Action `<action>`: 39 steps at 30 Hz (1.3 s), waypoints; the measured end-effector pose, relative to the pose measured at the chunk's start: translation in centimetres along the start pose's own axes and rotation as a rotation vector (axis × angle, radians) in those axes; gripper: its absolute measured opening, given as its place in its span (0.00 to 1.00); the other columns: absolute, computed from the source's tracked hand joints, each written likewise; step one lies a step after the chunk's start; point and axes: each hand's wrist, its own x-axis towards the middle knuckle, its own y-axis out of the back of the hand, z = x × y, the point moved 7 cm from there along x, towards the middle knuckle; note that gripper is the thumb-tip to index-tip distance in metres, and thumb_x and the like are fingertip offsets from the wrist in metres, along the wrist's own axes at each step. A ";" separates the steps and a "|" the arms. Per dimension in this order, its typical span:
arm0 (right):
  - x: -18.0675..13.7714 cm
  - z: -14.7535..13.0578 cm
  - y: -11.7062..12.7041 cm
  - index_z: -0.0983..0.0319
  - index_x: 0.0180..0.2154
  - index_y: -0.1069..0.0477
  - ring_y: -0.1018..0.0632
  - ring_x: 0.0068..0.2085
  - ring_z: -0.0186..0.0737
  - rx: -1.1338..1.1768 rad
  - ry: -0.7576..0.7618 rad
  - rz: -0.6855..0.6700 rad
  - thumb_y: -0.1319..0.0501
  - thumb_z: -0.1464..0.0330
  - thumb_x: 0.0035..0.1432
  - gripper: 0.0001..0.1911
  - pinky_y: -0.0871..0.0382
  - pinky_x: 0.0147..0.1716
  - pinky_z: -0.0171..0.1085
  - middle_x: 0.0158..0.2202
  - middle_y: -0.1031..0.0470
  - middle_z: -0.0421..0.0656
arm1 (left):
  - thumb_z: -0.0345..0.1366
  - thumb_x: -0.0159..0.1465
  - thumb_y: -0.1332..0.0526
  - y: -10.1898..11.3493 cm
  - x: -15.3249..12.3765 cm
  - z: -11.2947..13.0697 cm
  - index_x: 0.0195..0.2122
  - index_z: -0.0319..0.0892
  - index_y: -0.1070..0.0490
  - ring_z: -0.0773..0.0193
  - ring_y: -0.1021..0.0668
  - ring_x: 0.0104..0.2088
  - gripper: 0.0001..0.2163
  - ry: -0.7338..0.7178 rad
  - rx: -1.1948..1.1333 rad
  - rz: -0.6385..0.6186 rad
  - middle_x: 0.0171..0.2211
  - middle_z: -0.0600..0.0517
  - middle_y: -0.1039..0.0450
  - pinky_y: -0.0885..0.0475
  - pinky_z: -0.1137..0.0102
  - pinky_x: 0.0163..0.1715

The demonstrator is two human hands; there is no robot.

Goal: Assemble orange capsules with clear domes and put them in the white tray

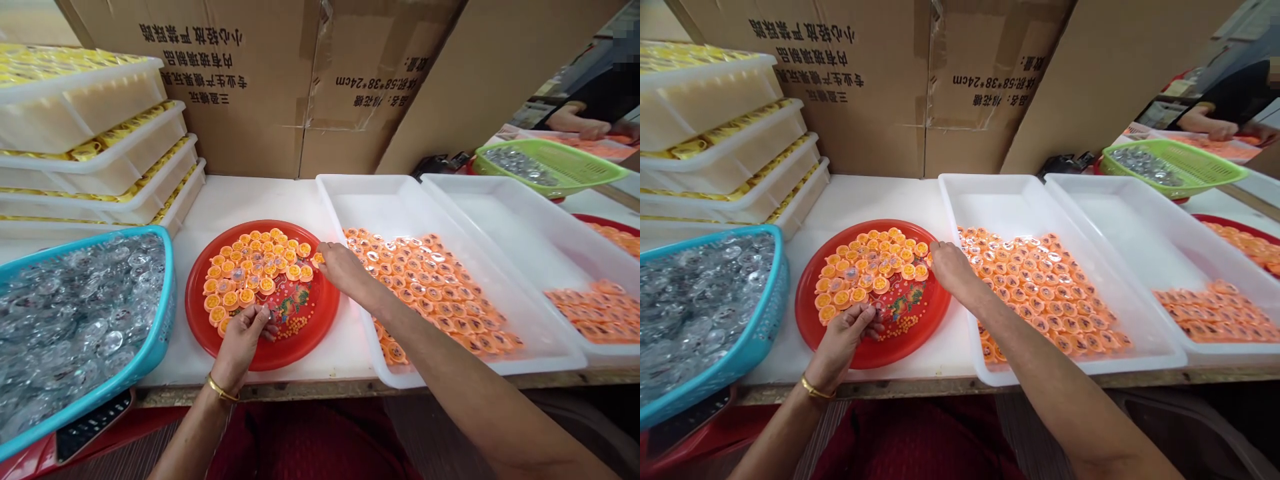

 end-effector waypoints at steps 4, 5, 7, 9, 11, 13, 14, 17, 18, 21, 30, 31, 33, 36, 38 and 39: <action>-2.2 -0.8 1.2 0.61 0.47 0.33 0.22 0.41 0.40 0.287 -0.034 0.077 0.41 0.70 0.58 0.13 0.31 0.40 0.37 0.43 0.24 0.45 | 0.47 0.52 0.32 -0.3 -0.1 0.6 0.28 0.38 0.30 0.67 0.23 0.26 0.16 0.002 -0.065 -0.019 0.26 0.52 0.26 0.28 0.74 0.24; -3.1 -1.4 1.3 0.61 0.46 0.32 0.22 0.41 0.40 0.414 -0.033 0.114 0.40 0.71 0.57 0.13 0.30 0.41 0.37 0.43 0.24 0.44 | 0.46 0.52 0.31 -0.4 -0.1 0.9 0.29 0.38 0.29 0.67 0.23 0.26 0.16 0.002 -0.092 -0.026 0.27 0.52 0.25 0.28 0.74 0.24; -4.8 -2.7 1.1 0.60 0.43 0.31 0.23 0.42 0.40 0.676 -0.021 0.168 0.39 0.72 0.55 0.12 0.29 0.41 0.38 0.43 0.24 0.44 | 0.44 0.53 0.31 -0.6 -0.2 1.3 0.32 0.38 0.28 0.67 0.23 0.26 0.15 0.002 -0.142 -0.037 0.28 0.52 0.25 0.28 0.75 0.24; -6.3 -4.2 0.1 0.61 0.42 0.31 0.23 0.42 0.39 0.900 -0.032 0.169 0.40 0.71 0.54 0.11 0.28 0.40 0.38 0.43 0.24 0.44 | 0.43 0.53 0.32 -0.8 -0.4 1.5 0.35 0.38 0.27 0.69 0.24 0.25 0.15 0.002 -0.167 -0.036 0.27 0.52 0.26 0.29 0.75 0.24; -7.3 -5.4 -1.5 0.61 0.42 0.30 0.23 0.41 0.39 1.109 -0.095 0.121 0.40 0.70 0.54 0.12 0.28 0.39 0.38 0.42 0.24 0.44 | 0.42 0.54 0.32 -0.8 -0.6 1.5 0.37 0.37 0.27 0.69 0.25 0.24 0.15 0.002 -0.162 -0.031 0.25 0.53 0.27 0.29 0.75 0.23; -7.9 -6.5 -3.2 0.61 0.43 0.30 0.22 0.40 0.38 1.277 -0.166 0.071 0.40 0.69 0.54 0.13 0.27 0.38 0.37 0.41 0.24 0.44 | 0.42 0.54 0.32 -0.8 -0.8 1.4 0.37 0.37 0.26 0.70 0.26 0.23 0.15 0.003 -0.147 -0.029 0.25 0.53 0.27 0.30 0.75 0.23; -8.1 -6.9 -3.8 0.62 0.43 0.30 0.23 0.40 0.38 1.332 -0.189 0.050 0.40 0.68 0.53 0.14 0.27 0.38 0.37 0.41 0.24 0.44 | 0.42 0.54 0.32 -0.7 -0.9 1.3 0.37 0.37 0.26 0.70 0.26 0.23 0.15 0.001 -0.142 -0.026 0.25 0.53 0.27 0.30 0.75 0.23; -8.4 -7.3 -4.5 0.61 0.44 0.30 0.23 0.39 0.37 1.380 -0.210 0.054 0.40 0.68 0.54 0.14 0.28 0.38 0.37 0.43 0.24 0.45 | 0.42 0.55 0.33 -0.4 -1.1 1.3 0.38 0.37 0.26 0.70 0.26 0.24 0.15 -0.018 -0.128 0.011 0.25 0.54 0.28 0.30 0.75 0.23; -8.4 -7.3 -4.5 0.61 0.45 0.30 0.23 0.38 0.37 1.365 -0.202 0.066 0.40 0.67 0.54 0.15 0.28 0.37 0.37 0.43 0.24 0.45 | 0.42 0.55 0.33 -0.3 -1.2 1.4 0.39 0.37 0.26 0.70 0.26 0.24 0.15 -0.027 -0.116 0.025 0.26 0.53 0.28 0.30 0.75 0.23; -8.6 -7.1 -4.3 0.59 0.48 0.30 0.23 0.40 0.38 1.320 -0.155 0.097 0.40 0.68 0.55 0.17 0.27 0.39 0.38 0.46 0.24 0.45 | 0.41 0.56 0.33 -0.4 -1.2 1.7 0.39 0.38 0.26 0.69 0.26 0.24 0.14 -0.057 -0.060 0.034 0.26 0.54 0.27 0.30 0.75 0.24; -8.6 -7.3 -5.6 0.58 0.50 0.32 0.24 0.47 0.40 1.428 -0.101 0.051 0.44 0.71 0.57 0.18 0.28 0.47 0.43 0.51 0.27 0.45 | 0.40 0.55 0.33 -1.5 -1.3 1.7 0.39 0.37 0.25 0.69 0.24 0.25 0.14 -0.016 -0.152 -0.034 0.26 0.53 0.25 0.28 0.75 0.25; -8.6 -7.3 -5.6 0.58 0.50 0.33 0.24 0.47 0.40 1.454 -0.095 0.039 0.44 0.71 0.57 0.18 0.28 0.47 0.43 0.52 0.27 0.45 | 0.39 0.54 0.32 -1.6 -1.3 1.6 0.39 0.37 0.25 0.69 0.24 0.25 0.14 0.006 -0.199 -0.045 0.27 0.52 0.25 0.28 0.75 0.25; -8.6 -7.3 -5.5 0.59 0.50 0.34 0.24 0.47 0.40 1.525 -0.080 0.021 0.43 0.70 0.57 0.17 0.29 0.48 0.42 0.52 0.28 0.46 | 0.38 0.53 0.31 -1.8 -1.4 1.6 0.39 0.36 0.26 0.68 0.23 0.26 0.15 0.054 -0.278 -0.063 0.27 0.52 0.24 0.28 0.76 0.24; -8.6 -6.9 -5.1 0.60 0.50 0.34 0.26 0.49 0.41 1.566 -0.081 0.037 0.42 0.65 0.59 0.17 0.30 0.48 0.42 0.53 0.30 0.48 | 0.37 0.51 0.29 -2.0 -1.5 1.8 0.38 0.37 0.28 0.68 0.22 0.25 0.15 0.104 -0.337 -0.066 0.27 0.51 0.24 0.28 0.76 0.23; -8.5 -6.5 -4.9 0.59 0.50 0.32 0.26 0.49 0.41 1.520 -0.093 0.064 0.43 0.63 0.61 0.16 0.31 0.50 0.43 0.53 0.31 0.47 | 0.36 0.52 0.29 -2.0 -1.5 1.8 0.36 0.37 0.29 0.67 0.21 0.25 0.14 0.117 -0.352 -0.056 0.28 0.51 0.23 0.29 0.77 0.22; -8.5 -6.4 -4.9 0.59 0.50 0.32 0.27 0.49 0.41 1.498 -0.097 0.071 0.43 0.62 0.61 0.16 0.32 0.50 0.42 0.53 0.31 0.47 | 0.37 0.52 0.29 -1.9 -1.5 1.8 0.35 0.37 0.29 0.67 0.21 0.25 0.14 0.121 -0.359 -0.050 0.28 0.51 0.23 0.29 0.77 0.21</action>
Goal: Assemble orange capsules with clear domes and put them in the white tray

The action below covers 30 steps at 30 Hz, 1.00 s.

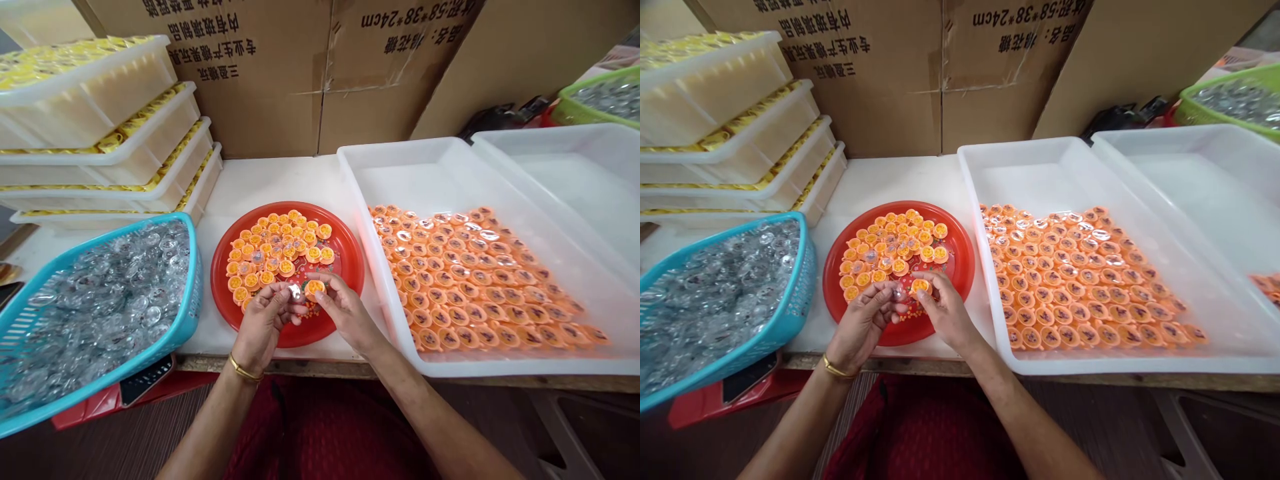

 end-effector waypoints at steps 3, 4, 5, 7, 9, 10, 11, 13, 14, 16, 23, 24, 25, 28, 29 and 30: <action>0.1 0.0 -0.1 0.57 0.52 0.34 0.28 0.50 0.40 0.041 -0.009 -0.016 0.43 0.62 0.61 0.17 0.33 0.51 0.41 0.52 0.31 0.45 | 0.37 0.52 0.30 0.2 0.1 0.0 0.34 0.37 0.30 0.67 0.21 0.25 0.13 0.008 -0.041 0.005 0.28 0.51 0.23 0.29 0.77 0.21; 0.1 0.1 -0.2 0.57 0.52 0.35 0.27 0.49 0.39 0.083 -0.015 -0.018 0.43 0.62 0.61 0.18 0.33 0.50 0.40 0.52 0.31 0.45 | 0.38 0.52 0.30 0.3 0.1 -0.1 0.34 0.37 0.29 0.67 0.21 0.26 0.13 0.011 -0.061 0.005 0.28 0.51 0.23 0.29 0.77 0.22; 0.1 0.1 -0.3 0.57 0.52 0.36 0.27 0.48 0.38 0.124 -0.021 -0.020 0.42 0.62 0.61 0.18 0.32 0.49 0.39 0.51 0.30 0.45 | 0.37 0.52 0.30 0.4 0.2 -0.1 0.34 0.37 0.29 0.68 0.21 0.26 0.13 0.014 -0.081 0.004 0.28 0.51 0.23 0.29 0.77 0.23; 0.0 0.2 -0.5 0.58 0.50 0.36 0.27 0.46 0.38 0.170 -0.032 -0.023 0.41 0.62 0.60 0.17 0.31 0.47 0.38 0.49 0.29 0.45 | 0.37 0.52 0.30 0.5 0.2 -0.1 0.34 0.37 0.28 0.69 0.22 0.26 0.12 0.027 -0.117 0.011 0.27 0.51 0.24 0.29 0.78 0.24; 0.0 0.3 -0.7 0.58 0.47 0.34 0.27 0.46 0.38 0.167 -0.040 -0.032 0.40 0.61 0.59 0.16 0.31 0.46 0.38 0.48 0.29 0.45 | 0.36 0.53 0.30 0.7 0.2 -0.3 0.35 0.37 0.28 0.70 0.23 0.25 0.12 0.048 -0.143 0.030 0.27 0.52 0.24 0.29 0.78 0.23; 0.0 0.3 -0.8 0.58 0.47 0.33 0.27 0.46 0.38 0.163 -0.038 -0.035 0.40 0.61 0.58 0.15 0.31 0.46 0.38 0.48 0.29 0.44 | 0.36 0.53 0.30 0.7 0.2 -0.3 0.35 0.37 0.27 0.70 0.23 0.25 0.11 0.060 -0.158 0.041 0.26 0.52 0.24 0.30 0.79 0.23; 0.0 0.2 -0.9 0.57 0.47 0.33 0.27 0.47 0.38 0.165 -0.036 -0.037 0.39 0.61 0.58 0.16 0.31 0.47 0.37 0.50 0.30 0.44 | 0.36 0.53 0.31 0.8 0.2 -0.4 0.35 0.37 0.27 0.71 0.23 0.24 0.11 0.072 -0.175 0.051 0.26 0.52 0.24 0.30 0.79 0.22; 0.1 0.2 -1.0 0.57 0.48 0.32 0.27 0.47 0.38 0.179 -0.036 -0.042 0.40 0.61 0.58 0.16 0.32 0.47 0.37 0.51 0.30 0.44 | 0.35 0.54 0.31 1.0 0.3 -0.6 0.35 0.37 0.27 0.71 0.24 0.24 0.10 0.095 -0.216 0.067 0.26 0.52 0.24 0.30 0.79 0.22; 0.1 0.2 -1.1 0.56 0.49 0.32 0.27 0.47 0.38 0.187 -0.040 -0.047 0.40 0.61 0.59 0.16 0.32 0.47 0.37 0.51 0.30 0.43 | 0.34 0.55 0.32 1.1 0.3 -0.7 0.35 0.37 0.27 0.71 0.24 0.24 0.09 0.105 -0.239 0.073 0.26 0.52 0.24 0.30 0.79 0.22; 0.1 0.2 -1.3 0.56 0.50 0.32 0.27 0.46 0.37 0.204 -0.053 -0.061 0.41 0.62 0.60 0.16 0.32 0.48 0.38 0.49 0.29 0.43 | 0.33 0.56 0.33 1.3 0.4 -0.9 0.36 0.36 0.27 0.72 0.24 0.24 0.08 0.127 -0.282 0.077 0.26 0.52 0.24 0.29 0.79 0.23; 0.3 1.1 -2.2 0.55 0.49 0.35 0.26 0.45 0.38 0.375 -0.120 -0.090 0.38 0.61 0.58 0.17 0.25 0.42 0.39 0.48 0.31 0.43 | 0.26 0.65 0.45 1.6 0.7 -1.4 0.33 0.34 0.29 0.75 0.26 0.23 0.07 0.222 -0.488 0.121 0.27 0.50 0.27 0.31 0.82 0.20; 0.3 1.2 -2.2 0.55 0.47 0.34 0.26 0.45 0.38 0.389 -0.121 -0.092 0.38 0.60 0.57 0.16 0.25 0.42 0.39 0.47 0.31 0.43 | 0.26 0.66 0.47 1.6 0.7 -1.4 0.33 0.34 0.29 0.76 0.27 0.22 0.08 0.235 -0.515 0.136 0.27 0.50 0.27 0.31 0.83 0.19; 0.3 1.2 -2.2 0.56 0.46 0.33 0.26 0.44 0.38 0.397 -0.120 -0.091 0.37 0.60 0.57 0.16 0.25 0.43 0.40 0.46 0.31 0.42 | 0.25 0.67 0.49 1.7 0.7 -1.4 0.33 0.34 0.30 0.76 0.28 0.22 0.09 0.246 -0.539 0.151 0.28 0.50 0.28 0.32 0.84 0.19; 0.3 1.3 -2.1 0.56 0.45 0.32 0.25 0.41 0.36 0.401 -0.124 -0.077 0.36 0.60 0.56 0.16 0.24 0.42 0.39 0.45 0.31 0.41 | 0.25 0.68 0.52 1.6 0.6 -1.4 0.32 0.35 0.32 0.79 0.30 0.20 0.11 0.276 -0.605 0.177 0.28 0.50 0.30 0.33 0.86 0.17; 0.3 1.3 -2.0 0.56 0.45 0.32 0.25 0.40 0.35 0.398 -0.124 -0.073 0.36 0.61 0.56 0.16 0.24 0.42 0.39 0.45 0.30 0.41 | 0.26 0.69 0.53 1.5 0.6 -1.3 0.32 0.35 0.32 0.80 0.30 0.20 0.12 0.283 -0.627 0.176 0.28 0.51 0.31 0.34 0.86 0.17; 0.3 1.3 -2.0 0.56 0.46 0.32 0.25 0.40 0.35 0.390 -0.124 -0.072 0.36 0.61 0.56 0.16 0.25 0.41 0.38 0.44 0.29 0.41 | 0.26 0.69 0.54 1.4 0.6 -1.3 0.33 0.35 0.33 0.80 0.31 0.20 0.12 0.289 -0.649 0.171 0.28 0.51 0.32 0.35 0.87 0.17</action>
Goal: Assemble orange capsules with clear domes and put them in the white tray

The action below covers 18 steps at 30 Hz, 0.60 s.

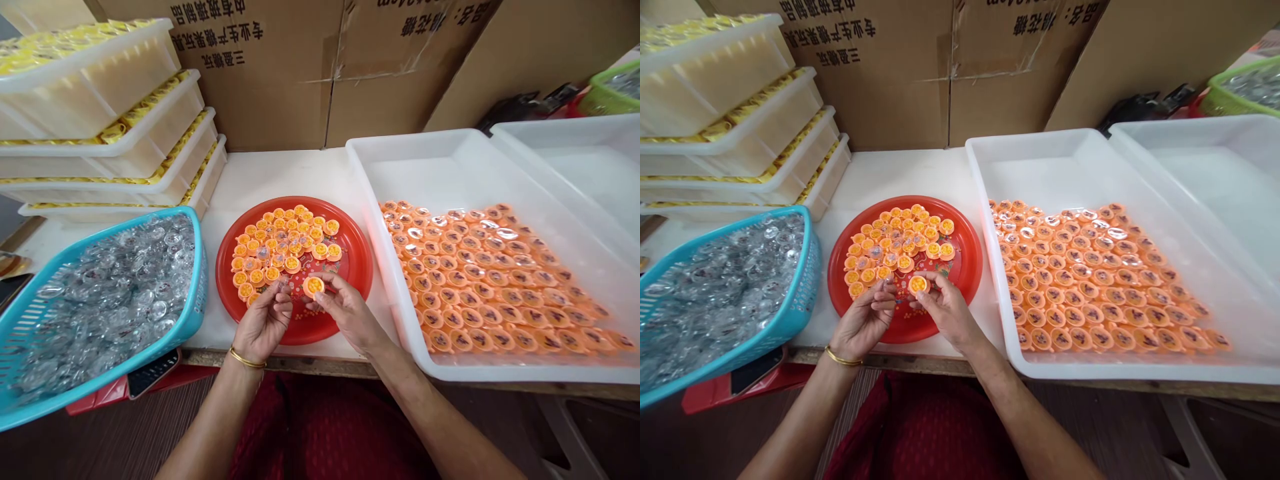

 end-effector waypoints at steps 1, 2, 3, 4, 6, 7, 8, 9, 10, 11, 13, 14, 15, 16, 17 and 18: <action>0.0 0.0 0.0 0.57 0.46 0.32 0.25 0.39 0.35 -0.013 -0.001 -0.001 0.36 0.61 0.56 0.16 0.25 0.41 0.38 0.43 0.28 0.41 | 0.26 0.69 0.54 -0.1 -0.1 0.0 0.34 0.34 0.33 0.80 0.31 0.19 0.12 0.006 -0.019 -0.008 0.27 0.51 0.33 0.35 0.87 0.17; 0.0 0.0 0.0 0.57 0.47 0.32 0.24 0.38 0.35 -0.027 -0.002 -0.003 0.37 0.61 0.56 0.16 0.25 0.41 0.38 0.41 0.28 0.41 | 0.26 0.70 0.55 -0.3 -0.1 -0.1 0.35 0.34 0.33 0.80 0.31 0.19 0.12 0.010 -0.034 -0.016 0.27 0.51 0.34 0.35 0.87 0.17; 0.0 0.0 0.0 0.57 0.47 0.32 0.24 0.37 0.35 -0.039 -0.005 -0.005 0.37 0.62 0.57 0.16 0.26 0.41 0.38 0.40 0.27 0.41 | 0.26 0.70 0.56 -0.4 -0.1 -0.1 0.37 0.33 0.33 0.80 0.31 0.19 0.13 0.010 -0.044 -0.021 0.27 0.51 0.34 0.35 0.88 0.16; 0.0 0.1 0.0 0.57 0.48 0.32 0.24 0.37 0.35 -0.046 -0.007 -0.011 0.38 0.62 0.57 0.16 0.26 0.42 0.38 0.39 0.27 0.40 | 0.26 0.70 0.57 -0.5 -0.1 -0.1 0.38 0.32 0.33 0.80 0.31 0.19 0.13 0.010 -0.050 -0.024 0.27 0.52 0.34 0.35 0.88 0.16; 0.0 0.2 -0.1 0.57 0.49 0.33 0.24 0.37 0.35 -0.040 -0.009 -0.029 0.38 0.62 0.58 0.17 0.27 0.42 0.38 0.39 0.27 0.40 | 0.26 0.70 0.57 -0.6 -0.1 -0.1 0.38 0.32 0.33 0.80 0.31 0.19 0.13 0.002 -0.054 -0.022 0.27 0.51 0.34 0.35 0.87 0.17; 0.0 0.2 -0.1 0.57 0.49 0.33 0.24 0.36 0.34 -0.029 -0.008 -0.033 0.38 0.62 0.58 0.17 0.28 0.42 0.38 0.40 0.27 0.40 | 0.26 0.70 0.57 -0.5 -0.1 -0.1 0.38 0.32 0.33 0.80 0.31 0.19 0.13 -0.004 -0.052 -0.018 0.27 0.52 0.35 0.35 0.87 0.17; 0.0 0.2 -0.1 0.57 0.49 0.34 0.24 0.36 0.34 -0.019 -0.005 -0.033 0.38 0.62 0.58 0.17 0.28 0.42 0.37 0.41 0.27 0.40 | 0.26 0.70 0.57 -0.5 0.0 -0.1 0.38 0.32 0.33 0.80 0.31 0.19 0.14 -0.007 -0.046 -0.016 0.27 0.52 0.35 0.35 0.87 0.17; 0.0 0.2 -0.1 0.57 0.49 0.34 0.24 0.36 0.33 -0.011 -0.001 -0.032 0.38 0.62 0.58 0.17 0.28 0.41 0.37 0.42 0.27 0.41 | 0.25 0.70 0.57 -0.5 0.0 -0.1 0.37 0.32 0.33 0.80 0.31 0.19 0.13 -0.010 -0.036 -0.017 0.26 0.53 0.35 0.35 0.87 0.17; 0.0 0.2 0.0 0.57 0.48 0.34 0.24 0.35 0.33 -0.006 0.003 -0.026 0.38 0.62 0.58 0.17 0.28 0.41 0.37 0.42 0.27 0.41 | 0.25 0.70 0.56 -0.4 0.1 -0.2 0.36 0.32 0.32 0.80 0.31 0.19 0.13 -0.014 -0.020 -0.018 0.25 0.53 0.35 0.35 0.87 0.17; 0.0 0.1 0.0 0.57 0.47 0.34 0.24 0.35 0.33 -0.002 0.005 -0.020 0.38 0.61 0.58 0.16 0.28 0.40 0.37 0.41 0.26 0.41 | 0.25 0.69 0.55 -0.3 0.1 -0.2 0.35 0.32 0.32 0.80 0.31 0.19 0.13 -0.023 0.004 -0.017 0.25 0.53 0.35 0.35 0.87 0.17; 0.0 0.1 0.0 0.57 0.45 0.34 0.24 0.35 0.33 0.001 0.003 -0.018 0.38 0.61 0.58 0.14 0.28 0.40 0.37 0.40 0.26 0.41 | 0.24 0.68 0.52 -0.3 0.2 -0.1 0.34 0.32 0.31 0.80 0.31 0.19 0.11 -0.061 0.085 -0.024 0.25 0.53 0.34 0.35 0.86 0.17; 0.0 0.1 0.0 0.57 0.44 0.34 0.24 0.37 0.34 0.001 0.000 -0.021 0.38 0.62 0.58 0.13 0.28 0.41 0.37 0.40 0.26 0.41 | 0.24 0.66 0.49 -0.4 0.2 0.0 0.34 0.32 0.30 0.79 0.30 0.20 0.09 -0.097 0.149 -0.036 0.25 0.53 0.33 0.35 0.86 0.18; 0.0 0.0 -0.1 0.58 0.44 0.34 0.24 0.39 0.35 0.001 0.000 -0.028 0.38 0.62 0.58 0.13 0.28 0.41 0.37 0.41 0.26 0.41 | 0.24 0.64 0.45 -0.5 0.1 0.2 0.34 0.32 0.29 0.78 0.29 0.20 0.06 -0.140 0.230 -0.054 0.25 0.53 0.31 0.34 0.85 0.18; 0.0 -0.1 -0.1 0.58 0.45 0.34 0.24 0.42 0.35 0.000 0.003 -0.038 0.37 0.63 0.57 0.14 0.29 0.43 0.37 0.43 0.26 0.42 | 0.25 0.62 0.41 -0.8 0.1 0.3 0.35 0.32 0.28 0.77 0.28 0.21 0.04 -0.186 0.326 -0.077 0.25 0.53 0.30 0.33 0.84 0.19; 0.0 -0.1 -0.1 0.58 0.45 0.34 0.25 0.44 0.36 -0.001 0.008 -0.049 0.36 0.64 0.56 0.15 0.29 0.45 0.37 0.44 0.26 0.42 | 0.27 0.59 0.38 -1.2 0.0 0.4 0.36 0.32 0.27 0.75 0.27 0.22 0.04 -0.232 0.430 -0.103 0.25 0.53 0.29 0.32 0.82 0.19; 0.1 -0.2 -0.1 0.58 0.46 0.34 0.25 0.46 0.36 -0.003 0.012 -0.059 0.36 0.64 0.56 0.16 0.30 0.46 0.37 0.45 0.26 0.43 | 0.29 0.57 0.35 -1.6 -0.1 0.6 0.36 0.33 0.27 0.74 0.26 0.22 0.07 -0.276 0.532 -0.124 0.25 0.52 0.27 0.31 0.81 0.20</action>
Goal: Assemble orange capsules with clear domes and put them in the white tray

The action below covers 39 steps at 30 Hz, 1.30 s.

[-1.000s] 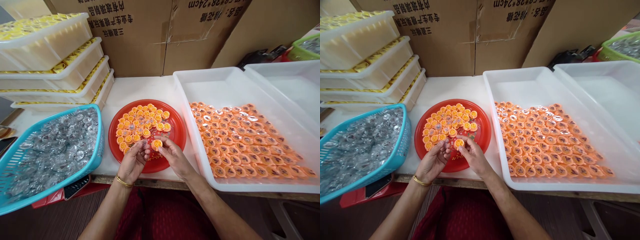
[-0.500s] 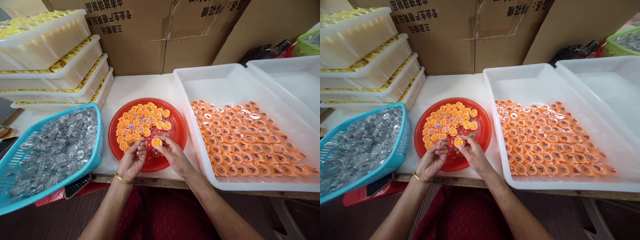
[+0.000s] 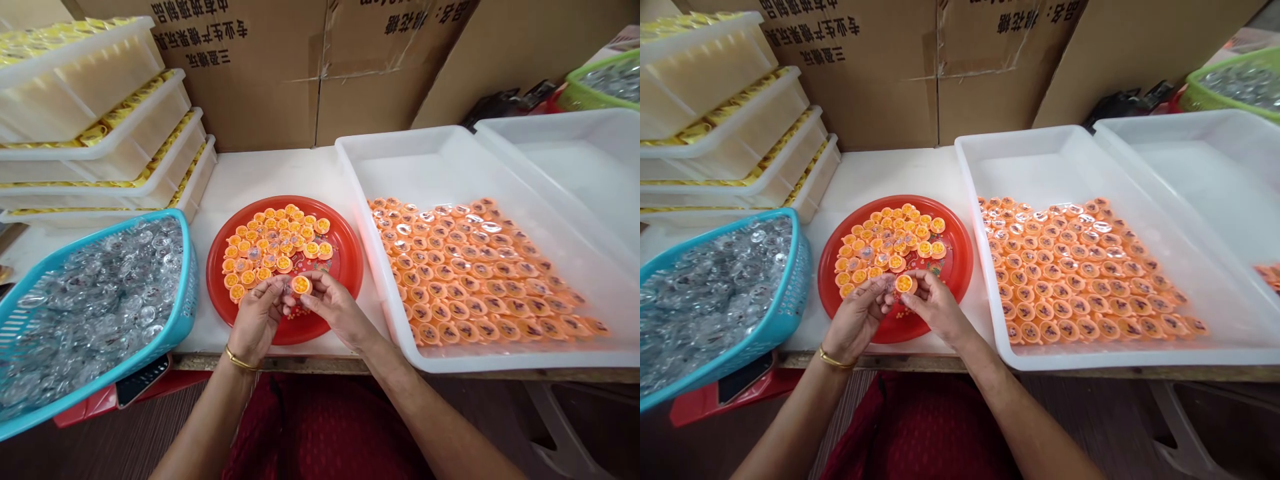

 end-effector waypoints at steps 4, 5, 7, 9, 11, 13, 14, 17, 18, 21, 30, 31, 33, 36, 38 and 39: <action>0.1 0.2 0.0 0.59 0.47 0.34 0.24 0.45 0.36 -0.017 -0.011 -0.019 0.36 0.65 0.55 0.18 0.30 0.47 0.38 0.46 0.26 0.44 | 0.35 0.54 0.32 -0.7 0.1 1.0 0.36 0.34 0.26 0.71 0.25 0.20 0.12 -0.111 0.346 -0.019 0.21 0.53 0.26 0.30 0.78 0.20; 0.2 0.3 0.0 0.59 0.48 0.34 0.24 0.44 0.36 -0.030 -0.012 -0.017 0.37 0.65 0.56 0.18 0.30 0.47 0.38 0.46 0.26 0.44 | 0.36 0.54 0.33 -0.8 0.1 1.2 0.37 0.34 0.26 0.71 0.25 0.19 0.12 -0.126 0.421 -0.015 0.20 0.53 0.26 0.30 0.78 0.20; 0.3 0.5 0.0 0.60 0.48 0.34 0.24 0.45 0.37 -0.071 -0.010 -0.009 0.37 0.65 0.57 0.17 0.30 0.46 0.38 0.46 0.26 0.45 | 0.37 0.56 0.35 -1.1 0.2 1.6 0.38 0.34 0.26 0.71 0.25 0.18 0.12 -0.154 0.547 -0.014 0.19 0.53 0.26 0.31 0.78 0.19; 0.3 0.6 0.1 0.60 0.48 0.33 0.24 0.44 0.37 -0.116 -0.006 -0.003 0.39 0.65 0.57 0.17 0.29 0.45 0.37 0.45 0.26 0.45 | 0.37 0.57 0.36 -1.3 0.4 1.7 0.38 0.34 0.26 0.71 0.25 0.18 0.11 -0.184 0.634 -0.019 0.19 0.53 0.25 0.30 0.78 0.19; 0.4 0.8 0.1 0.61 0.48 0.33 0.24 0.42 0.37 -0.156 0.001 0.005 0.40 0.65 0.58 0.16 0.29 0.43 0.37 0.42 0.25 0.44 | 0.37 0.57 0.37 -1.4 0.5 1.8 0.37 0.35 0.26 0.71 0.25 0.19 0.11 -0.213 0.692 -0.019 0.20 0.53 0.25 0.30 0.78 0.19; 0.5 0.8 0.3 0.61 0.48 0.32 0.23 0.41 0.37 -0.201 0.015 0.023 0.40 0.66 0.58 0.16 0.29 0.42 0.38 0.40 0.24 0.44 | 0.37 0.57 0.37 -1.4 0.7 1.8 0.37 0.35 0.26 0.70 0.24 0.19 0.10 -0.222 0.735 -0.019 0.20 0.54 0.26 0.29 0.78 0.19; 0.5 0.7 0.3 0.61 0.48 0.31 0.23 0.40 0.37 -0.225 0.022 0.032 0.40 0.66 0.57 0.16 0.29 0.42 0.38 0.40 0.24 0.44 | 0.37 0.57 0.37 -1.4 0.8 1.8 0.37 0.35 0.26 0.70 0.24 0.19 0.10 -0.222 0.752 -0.021 0.20 0.54 0.27 0.29 0.78 0.19; 0.5 0.6 0.3 0.61 0.47 0.30 0.23 0.40 0.37 -0.258 0.032 0.044 0.39 0.67 0.56 0.15 0.29 0.42 0.37 0.39 0.24 0.43 | 0.37 0.57 0.36 -1.4 1.2 1.7 0.37 0.35 0.27 0.70 0.25 0.19 0.11 -0.207 0.792 -0.038 0.19 0.55 0.28 0.30 0.78 0.19; 0.5 0.7 0.2 0.61 0.47 0.29 0.23 0.40 0.37 -0.260 0.028 0.045 0.39 0.67 0.56 0.15 0.29 0.42 0.37 0.39 0.23 0.43 | 0.37 0.56 0.36 -1.4 1.3 1.8 0.37 0.35 0.27 0.70 0.25 0.19 0.11 -0.201 0.802 -0.043 0.19 0.55 0.28 0.30 0.78 0.18; 0.3 0.6 0.2 0.61 0.48 0.29 0.23 0.41 0.38 -0.267 0.023 0.046 0.39 0.66 0.57 0.17 0.29 0.43 0.38 0.39 0.23 0.43 | 0.37 0.55 0.36 -1.4 1.5 2.0 0.36 0.35 0.27 0.70 0.26 0.18 0.11 -0.178 0.834 -0.051 0.19 0.55 0.28 0.30 0.77 0.17; 0.3 0.6 0.6 0.62 0.42 0.28 0.21 0.38 0.38 -0.081 0.026 0.150 0.39 0.59 0.57 0.16 0.27 0.42 0.39 0.36 0.23 0.43 | 0.45 0.55 0.36 -1.5 1.1 1.8 0.40 0.39 0.31 0.70 0.27 0.20 0.17 -0.257 0.914 -0.061 0.24 0.57 0.32 0.32 0.76 0.18; 0.3 0.7 0.6 0.61 0.44 0.29 0.21 0.38 0.38 -0.049 0.029 0.163 0.38 0.59 0.57 0.16 0.27 0.43 0.40 0.37 0.22 0.43 | 0.45 0.56 0.36 -1.4 1.0 1.8 0.42 0.40 0.32 0.70 0.27 0.20 0.17 -0.278 0.951 -0.052 0.26 0.56 0.31 0.33 0.75 0.18; 0.2 0.9 0.5 0.60 0.48 0.31 0.21 0.39 0.38 0.007 0.038 0.174 0.37 0.61 0.56 0.19 0.28 0.44 0.41 0.38 0.22 0.43 | 0.46 0.59 0.39 -1.5 0.7 1.5 0.42 0.40 0.31 0.69 0.26 0.22 0.16 -0.303 1.043 -0.061 0.30 0.53 0.29 0.33 0.74 0.20; 0.0 0.8 0.3 0.60 0.48 0.30 0.21 0.39 0.40 0.020 0.035 0.198 0.37 0.61 0.55 0.19 0.28 0.44 0.42 0.39 0.22 0.44 | 0.45 0.63 0.44 -2.1 -0.1 1.6 0.35 0.40 0.29 0.65 0.25 0.27 0.13 -0.409 1.206 -0.075 0.29 0.50 0.26 0.31 0.71 0.26; -0.3 0.3 0.2 0.61 0.47 0.30 0.21 0.40 0.40 -0.019 0.029 0.219 0.38 0.62 0.56 0.17 0.27 0.43 0.41 0.41 0.22 0.45 | 0.43 0.64 0.45 -2.5 -1.0 2.1 0.33 0.40 0.28 0.63 0.25 0.28 0.13 -0.512 1.275 -0.046 0.29 0.49 0.26 0.31 0.70 0.30; -0.5 -0.1 0.1 0.61 0.46 0.29 0.21 0.39 0.40 -0.050 0.025 0.224 0.39 0.62 0.57 0.17 0.26 0.41 0.41 0.41 0.22 0.45 | 0.44 0.64 0.45 -2.6 -1.4 2.3 0.33 0.40 0.28 0.63 0.25 0.28 0.13 -0.535 1.281 -0.039 0.29 0.49 0.25 0.31 0.69 0.30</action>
